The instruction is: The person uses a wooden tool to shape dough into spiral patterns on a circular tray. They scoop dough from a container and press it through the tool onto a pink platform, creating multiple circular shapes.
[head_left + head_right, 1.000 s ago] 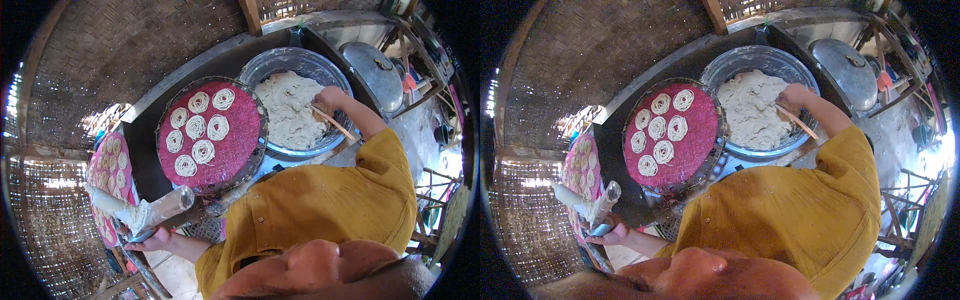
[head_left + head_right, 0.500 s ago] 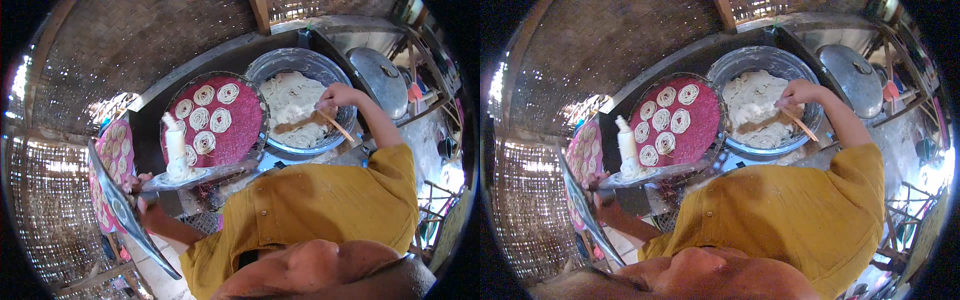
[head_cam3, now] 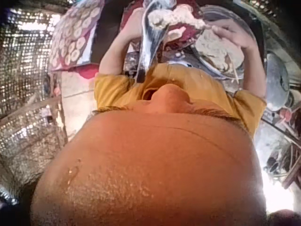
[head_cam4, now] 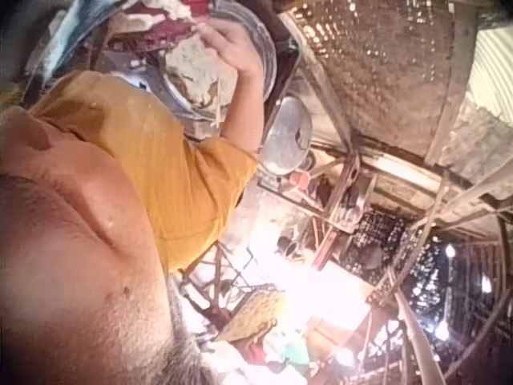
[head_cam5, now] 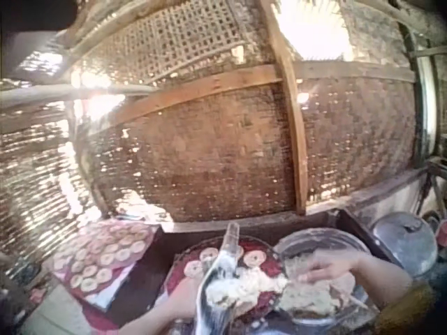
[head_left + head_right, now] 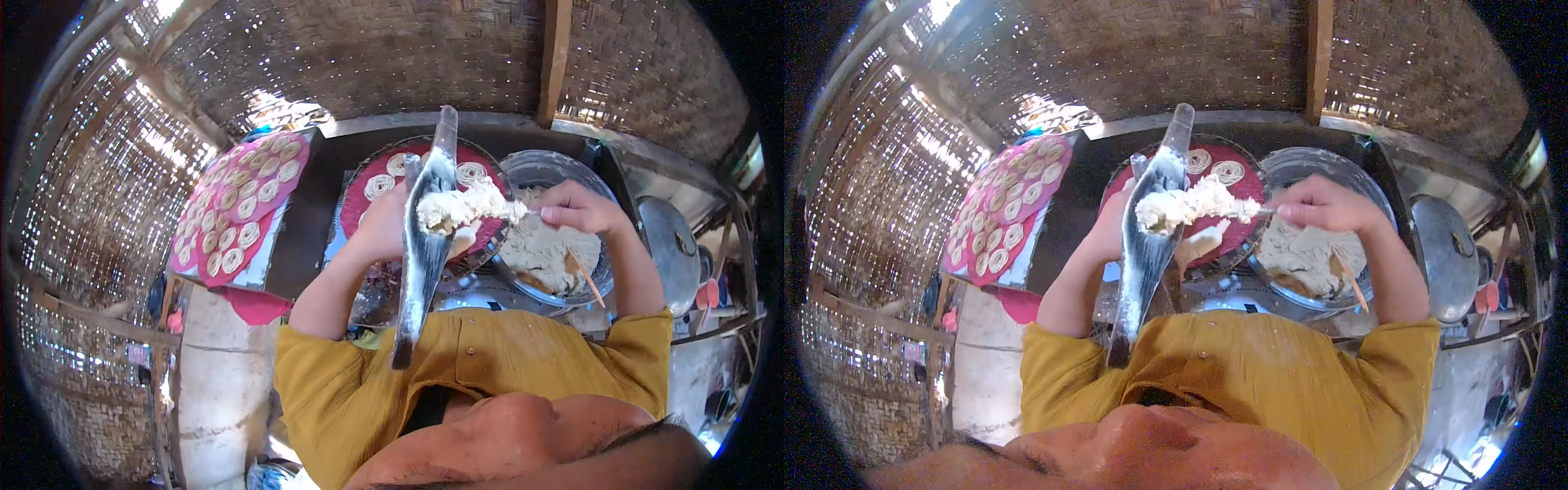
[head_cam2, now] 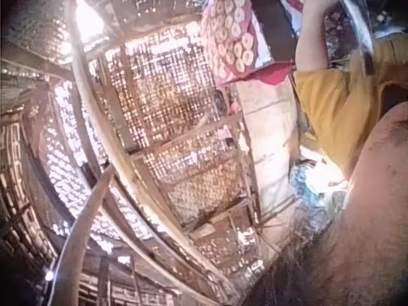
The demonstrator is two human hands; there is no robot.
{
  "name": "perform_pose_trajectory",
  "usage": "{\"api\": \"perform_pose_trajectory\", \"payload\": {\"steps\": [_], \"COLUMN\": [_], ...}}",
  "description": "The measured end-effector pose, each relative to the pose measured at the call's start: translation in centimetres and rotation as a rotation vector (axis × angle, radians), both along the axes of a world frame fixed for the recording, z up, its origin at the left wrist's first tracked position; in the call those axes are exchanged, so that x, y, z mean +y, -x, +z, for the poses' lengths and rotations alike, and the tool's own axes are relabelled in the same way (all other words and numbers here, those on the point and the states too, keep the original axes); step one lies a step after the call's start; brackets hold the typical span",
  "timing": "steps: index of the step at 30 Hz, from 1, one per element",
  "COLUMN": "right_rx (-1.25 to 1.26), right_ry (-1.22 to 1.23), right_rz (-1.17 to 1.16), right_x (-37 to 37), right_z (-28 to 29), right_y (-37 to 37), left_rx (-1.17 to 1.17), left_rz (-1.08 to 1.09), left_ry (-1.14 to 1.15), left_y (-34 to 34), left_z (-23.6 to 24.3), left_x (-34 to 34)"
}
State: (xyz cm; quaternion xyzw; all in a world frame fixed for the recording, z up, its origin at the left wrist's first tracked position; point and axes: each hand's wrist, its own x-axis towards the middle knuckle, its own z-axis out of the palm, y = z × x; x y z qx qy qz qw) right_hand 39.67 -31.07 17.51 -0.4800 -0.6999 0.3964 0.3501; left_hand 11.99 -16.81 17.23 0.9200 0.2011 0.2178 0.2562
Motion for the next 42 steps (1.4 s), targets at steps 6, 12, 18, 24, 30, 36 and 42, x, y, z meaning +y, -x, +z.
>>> {"api": "perform_pose_trajectory", "payload": {"steps": [6,12,18,24,30,36,42], "right_rx": [-1.008,-1.357,-1.179,-1.010,-1.181,-1.186,-1.042], "right_ry": [-0.507,-1.244,-1.272,-1.279,-1.193,-1.325,-1.252], "right_rz": [-0.150,-0.152,-0.255,-0.443,-0.284,-0.196,-0.399], "right_x": [1.5,1.0,-0.7,-1.1,-0.5,1.6,-1.2], "right_z": [7.6,4.7,5.9,8.7,7.9,4.9,7.2], "right_y": [5.2,12.8,9.3,8.0,9.4,11.2,8.9], "left_rx": [0.074,0.026,0.010,0.075,0.025,0.129,-0.053], "left_rz": [0.108,0.192,0.164,0.184,0.200,0.181,0.127], "left_ry": [-0.146,0.053,0.001,-0.125,-0.185,-0.158,0.063], "left_y": [1.4,0.5,2.3,2.3,1.6,-0.2,2.4], "left_z": [-0.5,-1.9,-2.9,-3.4,-2.2,-1.2,-3.9], "left_x": [-0.7,0.8,3.3,4.2,1.8,0.9,5.8]}}
